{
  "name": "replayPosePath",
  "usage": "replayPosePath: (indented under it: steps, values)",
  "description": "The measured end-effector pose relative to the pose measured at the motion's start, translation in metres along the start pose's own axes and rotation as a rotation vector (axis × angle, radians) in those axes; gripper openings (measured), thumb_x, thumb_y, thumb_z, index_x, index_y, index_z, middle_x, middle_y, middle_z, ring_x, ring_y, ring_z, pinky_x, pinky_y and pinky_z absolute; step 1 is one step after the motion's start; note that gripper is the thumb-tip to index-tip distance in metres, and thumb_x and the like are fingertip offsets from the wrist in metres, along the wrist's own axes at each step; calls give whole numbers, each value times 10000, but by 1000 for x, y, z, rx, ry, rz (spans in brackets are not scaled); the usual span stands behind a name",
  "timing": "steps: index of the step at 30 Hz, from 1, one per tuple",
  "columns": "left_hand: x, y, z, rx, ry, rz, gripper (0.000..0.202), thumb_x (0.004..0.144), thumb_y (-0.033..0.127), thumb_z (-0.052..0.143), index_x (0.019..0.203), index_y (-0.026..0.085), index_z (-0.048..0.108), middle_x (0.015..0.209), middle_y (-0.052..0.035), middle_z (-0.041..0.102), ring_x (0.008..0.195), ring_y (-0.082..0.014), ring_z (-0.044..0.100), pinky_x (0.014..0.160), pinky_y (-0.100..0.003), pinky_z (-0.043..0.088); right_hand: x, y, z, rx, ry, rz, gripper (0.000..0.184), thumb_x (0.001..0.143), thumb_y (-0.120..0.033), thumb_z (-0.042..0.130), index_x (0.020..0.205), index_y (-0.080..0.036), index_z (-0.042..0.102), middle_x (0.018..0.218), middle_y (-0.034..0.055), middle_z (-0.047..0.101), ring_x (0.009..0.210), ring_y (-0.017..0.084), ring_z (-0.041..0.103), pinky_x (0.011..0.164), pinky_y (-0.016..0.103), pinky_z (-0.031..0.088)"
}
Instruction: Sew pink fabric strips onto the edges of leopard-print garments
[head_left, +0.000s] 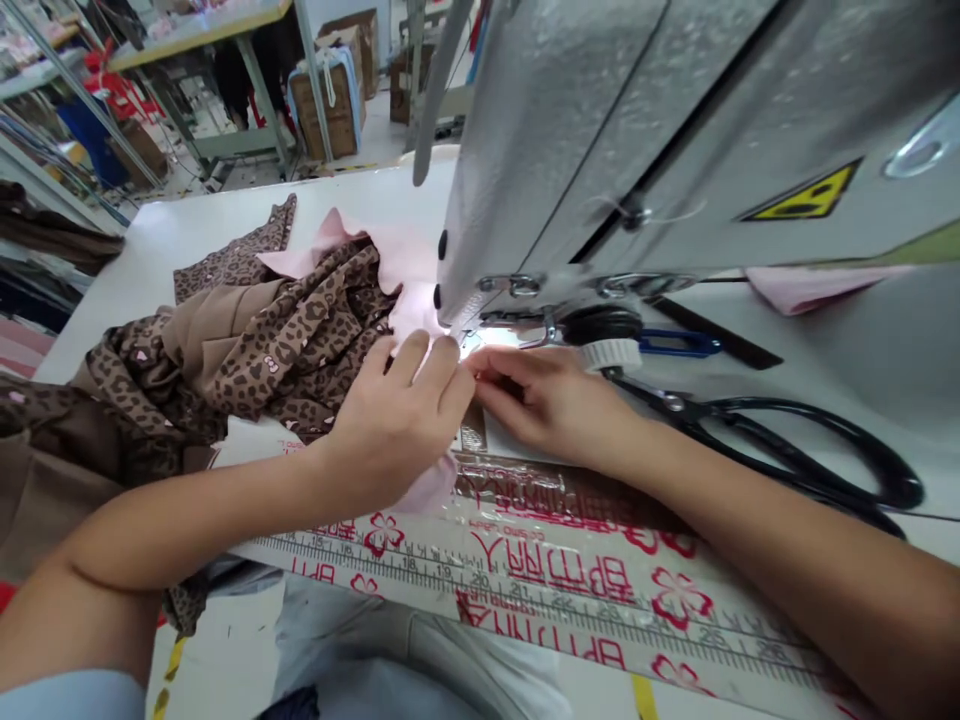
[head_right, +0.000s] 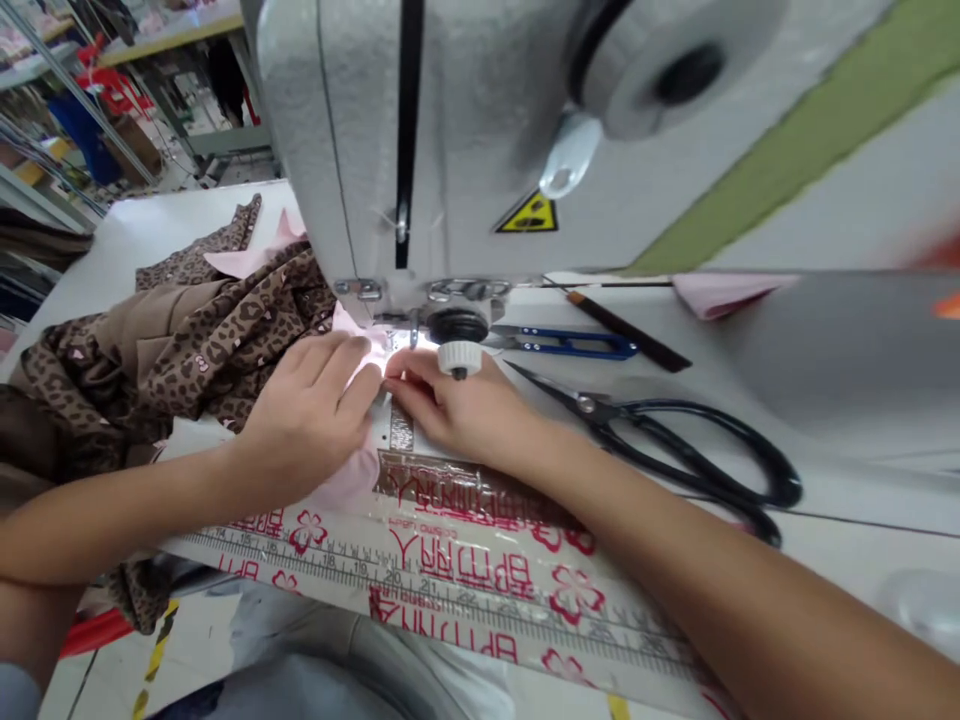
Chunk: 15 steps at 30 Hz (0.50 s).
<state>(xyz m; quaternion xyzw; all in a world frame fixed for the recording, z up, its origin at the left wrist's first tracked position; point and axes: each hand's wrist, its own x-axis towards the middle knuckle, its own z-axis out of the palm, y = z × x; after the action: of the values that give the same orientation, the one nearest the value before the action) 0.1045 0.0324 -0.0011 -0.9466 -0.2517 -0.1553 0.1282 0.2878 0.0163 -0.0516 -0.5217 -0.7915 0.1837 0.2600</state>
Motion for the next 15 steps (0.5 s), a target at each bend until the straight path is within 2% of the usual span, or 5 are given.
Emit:
replayPosePath:
  steps: [3,5,8,12,15]
  values:
    - [-9,13,-3,81,33,86,211,842,121,415,972,68,573,1136,-161,559,1079,-276,503,916,-436,430,3,-2,-2,63,1,43,288,849,-401,374,841,-177,555,609,14,535,540,133,467,537,271,353]
    - [-20,20,-13,4,24,286,210,864,162,426,1011,116,568,1154,-104,556,1102,-227,486,968,-397,412,5,-3,-4,94,-16,57,267,847,-392,385,822,-178,544,578,-6,508,514,119,449,511,253,343]
    - [-33,21,-19,98,-67,427,203,850,162,447,1004,119,573,1080,-91,580,1090,-206,481,1001,-402,391,5,-4,-6,106,-47,56,230,845,-368,404,814,-182,535,583,-11,502,530,115,442,529,248,343]
    - [-32,-19,-13,140,-161,212,112,812,105,454,788,121,562,770,-55,567,812,-183,536,851,-429,468,5,-3,-5,69,-78,29,235,852,-358,395,830,-182,548,597,-1,492,539,123,415,551,262,322]
    - [-20,-55,-13,-20,-9,-76,109,792,68,439,748,145,501,672,-17,498,620,-129,469,583,-293,460,5,-3,-4,49,-108,47,245,856,-366,386,854,-187,554,600,-2,489,536,124,408,548,262,314]
